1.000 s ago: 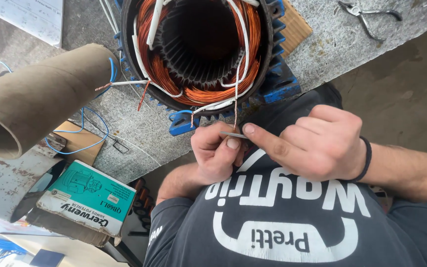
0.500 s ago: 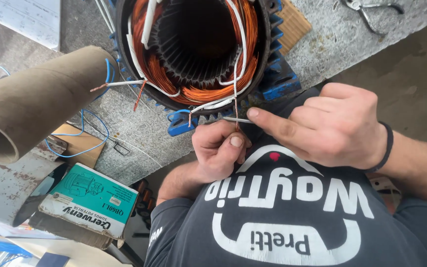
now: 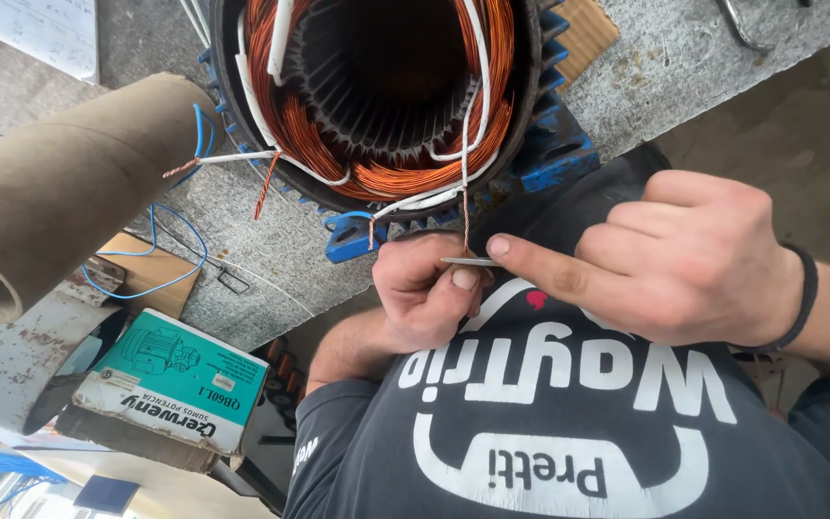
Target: The person works on the copper windings of an electric motor stator on a workbench. They pull and separate the winding wire ends, use pliers and a knife to cut and strip insulation from the wire tips, and scrape the exposed copper ends with a small blade to clean them.
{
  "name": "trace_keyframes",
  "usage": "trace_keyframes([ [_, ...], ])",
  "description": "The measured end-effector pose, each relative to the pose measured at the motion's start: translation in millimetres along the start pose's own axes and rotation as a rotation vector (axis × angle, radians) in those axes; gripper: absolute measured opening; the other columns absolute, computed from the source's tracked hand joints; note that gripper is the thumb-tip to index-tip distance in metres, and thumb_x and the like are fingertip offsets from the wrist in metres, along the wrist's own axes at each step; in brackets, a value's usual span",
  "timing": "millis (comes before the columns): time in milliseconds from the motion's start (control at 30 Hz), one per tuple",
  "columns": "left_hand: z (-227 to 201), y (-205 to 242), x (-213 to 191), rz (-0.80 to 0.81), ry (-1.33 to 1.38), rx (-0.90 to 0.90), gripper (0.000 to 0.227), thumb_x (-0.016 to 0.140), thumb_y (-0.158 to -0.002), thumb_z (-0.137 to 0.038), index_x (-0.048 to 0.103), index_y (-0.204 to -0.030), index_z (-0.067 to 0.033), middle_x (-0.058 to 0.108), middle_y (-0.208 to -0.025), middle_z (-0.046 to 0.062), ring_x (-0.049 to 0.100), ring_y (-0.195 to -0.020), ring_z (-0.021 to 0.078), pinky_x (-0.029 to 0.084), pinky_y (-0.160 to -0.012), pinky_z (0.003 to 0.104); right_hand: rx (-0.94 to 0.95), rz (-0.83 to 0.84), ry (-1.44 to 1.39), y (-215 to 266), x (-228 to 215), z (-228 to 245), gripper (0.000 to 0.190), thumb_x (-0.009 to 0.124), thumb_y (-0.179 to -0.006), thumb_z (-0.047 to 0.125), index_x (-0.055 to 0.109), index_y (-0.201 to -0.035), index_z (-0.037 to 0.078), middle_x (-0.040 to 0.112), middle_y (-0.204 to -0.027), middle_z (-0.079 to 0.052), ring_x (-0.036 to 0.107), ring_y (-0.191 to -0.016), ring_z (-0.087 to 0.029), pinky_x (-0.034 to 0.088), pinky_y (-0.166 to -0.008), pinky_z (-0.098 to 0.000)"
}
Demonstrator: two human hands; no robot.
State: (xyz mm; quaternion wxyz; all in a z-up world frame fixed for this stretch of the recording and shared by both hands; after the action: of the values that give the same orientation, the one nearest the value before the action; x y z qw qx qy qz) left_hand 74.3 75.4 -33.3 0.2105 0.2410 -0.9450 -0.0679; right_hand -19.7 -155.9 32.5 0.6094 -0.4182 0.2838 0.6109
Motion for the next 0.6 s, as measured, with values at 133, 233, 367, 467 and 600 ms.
trace_keyframes([
  [133,1.1,2.5,1.2,0.006,-0.061,0.006,0.022,0.055,-0.106,-0.01,0.063,-0.091,0.0035,0.063,-0.067,0.004,0.06,-0.051,0.0084,0.048,-0.05,0.023,0.022,0.03,0.119,-6.8,-3.9,-13.6,0.034,0.077,-0.089,0.019,0.081,-0.122,0.019,0.035,-0.054,0.008,0.042,-0.046,-0.009,0.03,-0.047,-0.0269],
  [233,3.9,2.0,0.2,-0.024,-0.029,0.027,0.022,0.055,-0.105,-0.01,0.062,-0.089,0.0039,0.063,-0.068,0.005,0.06,-0.054,0.0098,0.048,-0.048,0.023,-0.017,0.054,0.025,9.7,0.1,-3.3,0.048,0.075,-0.078,0.02,0.078,-0.126,0.021,0.034,-0.053,0.005,0.043,-0.046,-0.01,0.03,-0.047,-0.0281],
  [367,0.0,-1.2,1.3,0.007,-0.054,0.016,0.023,0.054,-0.106,-0.009,0.063,-0.09,0.0037,0.063,-0.068,0.005,0.059,-0.055,0.0099,0.048,-0.049,0.023,0.019,0.023,0.07,-6.2,-5.5,-10.6,0.035,0.076,-0.085,0.022,0.081,-0.119,0.017,0.036,-0.053,0.009,0.041,-0.045,-0.008,0.029,-0.047,-0.0267],
  [467,-0.7,0.6,2.3,0.003,-0.02,0.019,0.022,0.054,-0.104,-0.008,0.062,-0.09,0.006,0.063,-0.069,0.007,0.059,-0.054,0.0099,0.047,-0.051,0.025,-0.043,0.015,-0.053,-3.7,-3.3,-4.7,0.042,0.079,-0.081,0.026,0.081,-0.123,0.019,0.034,-0.052,0.007,0.041,-0.043,-0.009,0.03,-0.046,-0.027],
  [600,1.3,1.2,3.8,-0.029,-0.039,0.022,0.02,0.054,-0.103,-0.007,0.064,-0.09,0.005,0.063,-0.068,0.005,0.059,-0.051,0.0091,0.048,-0.051,0.025,-0.006,0.035,0.021,0.5,-2.3,-7.8,0.042,0.076,-0.083,0.022,0.08,-0.125,0.019,0.036,-0.053,0.008,0.043,-0.045,-0.008,0.03,-0.047,-0.0272],
])
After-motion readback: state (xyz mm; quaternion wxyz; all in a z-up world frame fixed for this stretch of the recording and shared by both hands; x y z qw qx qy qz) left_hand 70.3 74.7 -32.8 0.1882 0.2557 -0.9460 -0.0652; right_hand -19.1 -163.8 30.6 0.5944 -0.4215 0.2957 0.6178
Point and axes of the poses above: each hand's wrist, its own y-axis away from the middle knuckle, its own x-axis out of the palm, z = x × y, the point moved 1 cm from there along -y, towards the middle knuckle
